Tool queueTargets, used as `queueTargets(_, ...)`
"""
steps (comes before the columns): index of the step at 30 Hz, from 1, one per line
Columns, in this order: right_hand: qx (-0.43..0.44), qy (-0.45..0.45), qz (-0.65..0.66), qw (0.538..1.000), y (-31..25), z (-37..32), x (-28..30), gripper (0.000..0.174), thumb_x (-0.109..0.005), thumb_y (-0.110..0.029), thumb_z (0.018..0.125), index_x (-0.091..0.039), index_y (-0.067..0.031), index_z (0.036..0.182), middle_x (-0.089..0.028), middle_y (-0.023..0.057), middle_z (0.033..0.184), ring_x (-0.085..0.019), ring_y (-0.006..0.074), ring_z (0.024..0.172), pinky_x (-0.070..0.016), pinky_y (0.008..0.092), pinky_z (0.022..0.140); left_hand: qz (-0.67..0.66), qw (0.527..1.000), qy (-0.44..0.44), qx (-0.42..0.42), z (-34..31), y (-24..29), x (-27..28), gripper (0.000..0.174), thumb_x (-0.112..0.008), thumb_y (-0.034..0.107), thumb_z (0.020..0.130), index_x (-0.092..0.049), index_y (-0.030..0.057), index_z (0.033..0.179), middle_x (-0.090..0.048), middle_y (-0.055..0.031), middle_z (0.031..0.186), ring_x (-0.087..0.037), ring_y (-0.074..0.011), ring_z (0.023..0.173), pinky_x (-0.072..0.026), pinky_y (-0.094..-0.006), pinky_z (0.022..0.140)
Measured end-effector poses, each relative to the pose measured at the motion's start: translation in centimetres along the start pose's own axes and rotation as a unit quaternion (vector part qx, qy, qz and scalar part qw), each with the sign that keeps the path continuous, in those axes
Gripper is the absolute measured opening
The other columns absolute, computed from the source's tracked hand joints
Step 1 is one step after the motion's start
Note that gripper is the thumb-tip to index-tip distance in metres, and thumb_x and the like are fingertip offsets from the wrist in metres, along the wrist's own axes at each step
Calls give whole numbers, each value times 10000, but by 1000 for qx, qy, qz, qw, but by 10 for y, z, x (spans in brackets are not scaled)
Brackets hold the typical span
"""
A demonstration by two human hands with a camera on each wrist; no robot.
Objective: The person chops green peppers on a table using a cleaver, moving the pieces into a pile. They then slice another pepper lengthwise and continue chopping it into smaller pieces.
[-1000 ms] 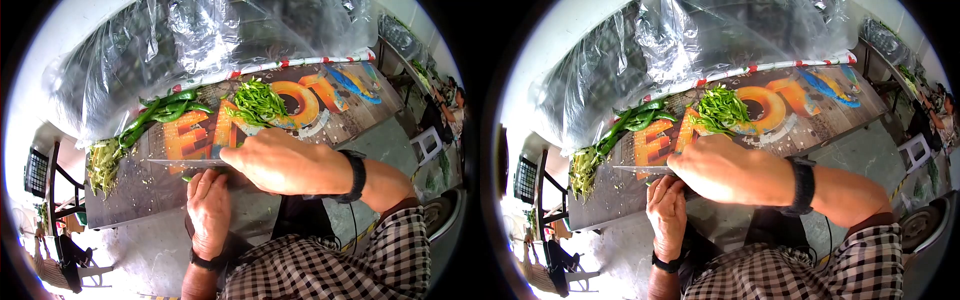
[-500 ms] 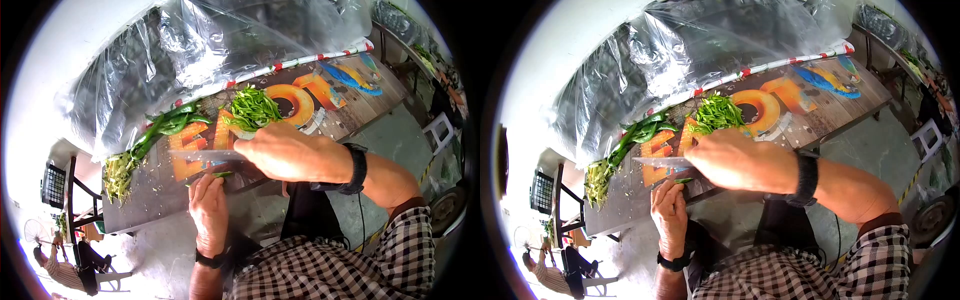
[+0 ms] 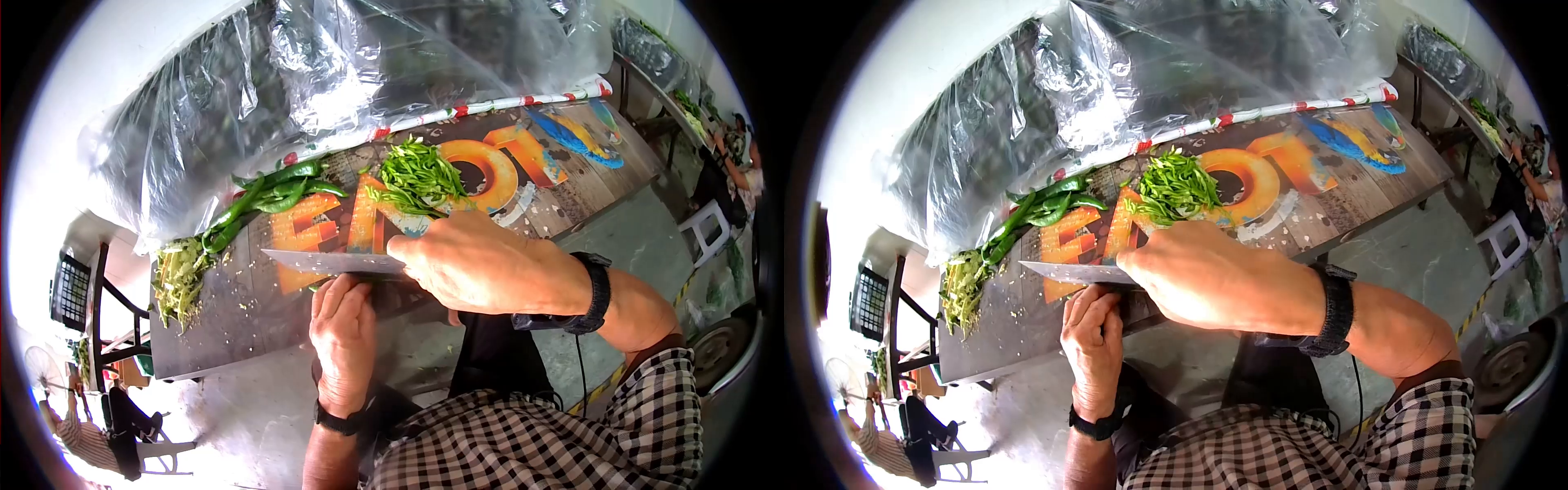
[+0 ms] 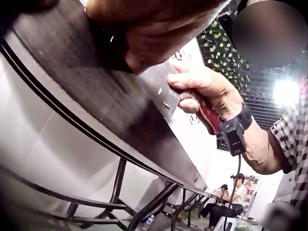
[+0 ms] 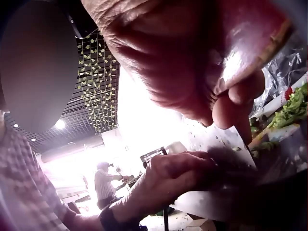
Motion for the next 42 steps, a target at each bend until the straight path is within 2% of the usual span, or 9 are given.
queueTargets(5,40,-25,-55,997,-9,7,-4,101,-596,-86,842,-590,13,853,-632,175,686,-662,340,635,-513,442,551,6,1000,-8,4,1,-3,-2,180,-640,-46,757,-685,-1,925,-666,-118,1043,-613,-321,987,-518,-395,852)
queueTargets(8,77,-2,-81,994,-12,25,-20,155,-648,-55,769,-560,-11,888,-619,158,620,-652,354,581,-511,439,526,5,1000,-7,17,0,-4,-3,177,-644,-25,763,-688,13,930,-670,-109,1047,-611,-311,1001,-491,-407,890)
queueTargets(9,39,-30,-82,995,-12,32,-26,155,-644,-68,778,-564,-8,897,-629,164,647,-661,341,591,-527,434,532,11,1000,-5,11,0,-4,-3,176,-646,-19,763,-689,18,930,-671,-105,1047,-610,-306,1006,-480,-409,903)
queueTargets(12,83,25,-100,991,-21,42,-27,144,-633,-83,798,-568,-9,903,-632,167,649,-669,337,604,-538,434,544,32,999,-8,-2,-2,-5,-1,171,-654,-1,765,-693,33,927,-673,-92,1046,-607,-293,1018,-449,-414,934)
queueTargets(15,52,-9,-91,994,-15,36,-22,122,-618,-82,819,-608,18,889,-667,155,705,-696,286,656,-557,399,578,60,998,-27,-26,1,4,4,168,-652,-9,770,-688,32,929,-670,-90,1038,-606,-289,1013,-456,-409,922)
queueTargets(19,-4,7,-97,995,6,16,-12,109,-614,-82,826,-620,16,874,-661,169,692,-685,303,614,-548,407,543,9,1000,-15,-17,1,-2,7,161,-646,-51,776,-687,-12,926,-680,-127,1016,-622,-318,968,-503,-387,867)
queueTargets(26,-9,38,-23,999,6,0,5,72,-580,-44,825,-611,9,863,-628,192,660,-649,371,601,-504,469,532,15,999,-20,-41,0,-4,8,150,-663,-37,763,-692,-3,905,-661,-117,1004,-620,-310,984,-513,-391,860)
queueTargets(38,6,-32,-5,999,-8,6,-5,82,-584,-63,816,-578,15,838,-616,181,660,-643,364,620,-510,453,568,-5,1000,-18,-6,-3,-8,6,171,-622,-45,768,-691,-13,921,-653,-134,1021,-606,-332,991,-502,-388,882)
queueTargets(42,57,-29,-52,997,-17,19,-10,101,-591,-77,818,-591,17,852,-628,164,663,-657,330,616,-521,430,571,2,1000,-15,-17,-1,-7,6,185,-646,-49,751,-693,6,920,-655,-120,1014,-606,-328,992,-517,-401,863)
Point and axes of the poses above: each hand's wrist, its own z-axis towards the middle knuckle, its own x-axis out of the back of the hand, y = z × x, the point moved 7 cm from there along z, towards the middle knuckle
